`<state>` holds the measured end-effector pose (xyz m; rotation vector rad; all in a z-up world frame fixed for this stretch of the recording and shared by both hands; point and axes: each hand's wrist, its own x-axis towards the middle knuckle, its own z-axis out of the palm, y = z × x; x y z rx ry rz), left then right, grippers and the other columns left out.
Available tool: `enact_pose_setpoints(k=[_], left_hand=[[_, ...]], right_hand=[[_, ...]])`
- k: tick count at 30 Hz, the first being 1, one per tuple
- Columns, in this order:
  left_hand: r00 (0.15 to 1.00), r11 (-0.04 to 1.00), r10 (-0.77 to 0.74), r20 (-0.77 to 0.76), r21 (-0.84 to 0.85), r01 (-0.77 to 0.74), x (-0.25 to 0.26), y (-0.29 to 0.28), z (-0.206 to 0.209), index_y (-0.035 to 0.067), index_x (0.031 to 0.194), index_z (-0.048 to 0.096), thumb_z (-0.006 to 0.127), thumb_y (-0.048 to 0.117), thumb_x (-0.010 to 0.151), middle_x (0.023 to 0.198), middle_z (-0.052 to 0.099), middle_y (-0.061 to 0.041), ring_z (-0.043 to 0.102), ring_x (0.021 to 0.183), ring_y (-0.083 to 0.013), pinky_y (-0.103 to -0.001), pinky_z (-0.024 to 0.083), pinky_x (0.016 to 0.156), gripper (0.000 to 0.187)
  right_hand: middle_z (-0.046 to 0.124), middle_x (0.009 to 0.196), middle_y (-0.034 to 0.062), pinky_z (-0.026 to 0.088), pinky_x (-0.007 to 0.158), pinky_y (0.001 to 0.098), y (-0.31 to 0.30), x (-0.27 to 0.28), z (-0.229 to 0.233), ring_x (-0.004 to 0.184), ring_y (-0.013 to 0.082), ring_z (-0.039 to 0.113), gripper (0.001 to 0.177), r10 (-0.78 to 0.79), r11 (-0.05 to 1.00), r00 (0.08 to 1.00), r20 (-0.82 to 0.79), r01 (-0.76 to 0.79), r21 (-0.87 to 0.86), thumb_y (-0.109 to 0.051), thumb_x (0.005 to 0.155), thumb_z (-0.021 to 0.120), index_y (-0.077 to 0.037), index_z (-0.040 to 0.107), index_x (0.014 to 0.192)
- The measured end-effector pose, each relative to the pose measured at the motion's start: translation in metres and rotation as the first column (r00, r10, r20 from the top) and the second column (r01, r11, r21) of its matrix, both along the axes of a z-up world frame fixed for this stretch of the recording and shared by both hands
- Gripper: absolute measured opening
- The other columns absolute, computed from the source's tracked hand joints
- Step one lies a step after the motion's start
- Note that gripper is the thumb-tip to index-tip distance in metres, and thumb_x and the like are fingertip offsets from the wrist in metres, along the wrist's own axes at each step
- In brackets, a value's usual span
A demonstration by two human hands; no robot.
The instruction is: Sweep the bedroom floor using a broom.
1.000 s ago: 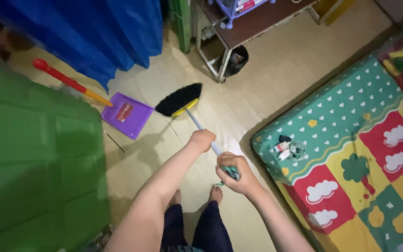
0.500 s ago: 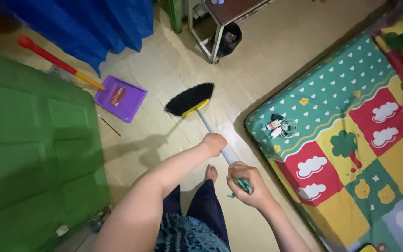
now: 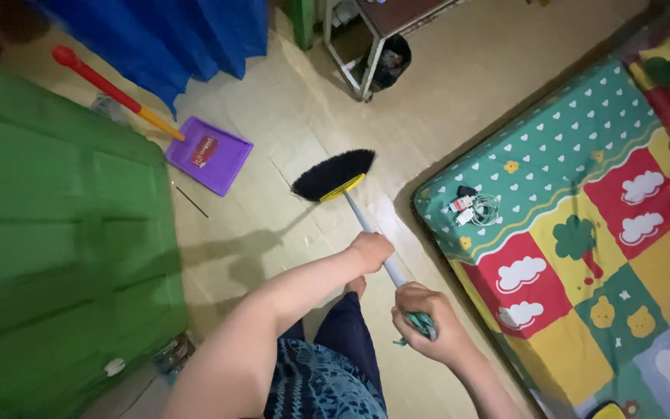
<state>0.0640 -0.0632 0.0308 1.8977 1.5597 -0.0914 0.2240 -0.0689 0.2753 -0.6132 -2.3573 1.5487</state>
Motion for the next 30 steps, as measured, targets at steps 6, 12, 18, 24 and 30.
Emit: enact_pose_setpoints(k=[6,12,18,24,30], left_hand=[[0.996,0.958,0.001,0.091,0.287,-0.028,-0.022,-0.004,0.041,0.012,0.092,0.078,0.074,0.009,0.069,0.105,0.071,-0.016,0.068,0.104,-0.0374,-0.050,0.054,0.088,0.023],[0.947,0.962,0.122,0.298,0.201,-0.187,-0.070,0.001,0.078,0.013,0.101,0.076,0.069,0.005,0.076,0.100,0.075,-0.014,0.070,0.103,-0.0347,-0.047,0.056,0.088,0.028],[0.956,0.936,0.175,0.236,0.262,-0.236,-0.136,0.008,0.077,0.012,0.097,0.076,0.069,0.003,0.073,0.100,0.074,-0.014,0.070,0.102,-0.0349,-0.048,0.057,0.085,0.027],[0.978,0.941,0.207,0.022,0.270,-0.206,-0.222,0.011,0.060,0.010,0.091,0.076,0.071,0.005,0.076,0.099,0.074,-0.013,0.070,0.103,-0.0336,-0.048,0.058,0.085,0.016],[0.947,0.942,0.255,-0.197,0.270,-0.198,-0.311,0.016,0.022,0.008,0.090,0.076,0.069,0.002,0.078,0.099,0.074,-0.013,0.070,0.103,-0.0329,-0.046,0.059,0.084,0.016]], right_hand=[[0.057,0.068,0.0141,0.050,0.069,0.0385,0.005,-0.022,0.048,0.069,0.0312,0.059,0.014,0.015,0.999,0.999,0.038,-0.017,0.045,0.006,0.080,0.067,0.004,0.056,0.071],[0.058,0.067,0.0113,0.051,0.066,0.0371,0.007,-0.054,0.070,0.069,0.0276,0.063,0.018,-0.010,0.995,1.000,0.012,0.009,0.103,0.005,0.081,0.067,0.002,0.055,0.067],[0.059,0.069,0.0112,0.054,0.073,0.0375,0.015,-0.109,0.069,0.073,0.0277,0.065,0.017,0.076,0.990,0.995,-0.058,-0.069,0.121,0.006,0.081,0.066,0.002,0.056,0.068],[0.063,0.079,0.0132,0.053,0.096,0.0420,0.022,-0.172,0.031,0.084,0.0314,0.067,0.011,0.157,0.977,0.975,-0.159,-0.130,0.170,0.006,0.078,0.068,0.004,0.058,0.075],[0.066,0.087,0.0153,0.053,0.096,0.0436,0.034,-0.243,-0.014,0.102,0.0361,0.067,0.009,0.193,0.980,0.968,-0.161,-0.181,0.085,0.003,0.076,0.071,0.004,0.063,0.081]])
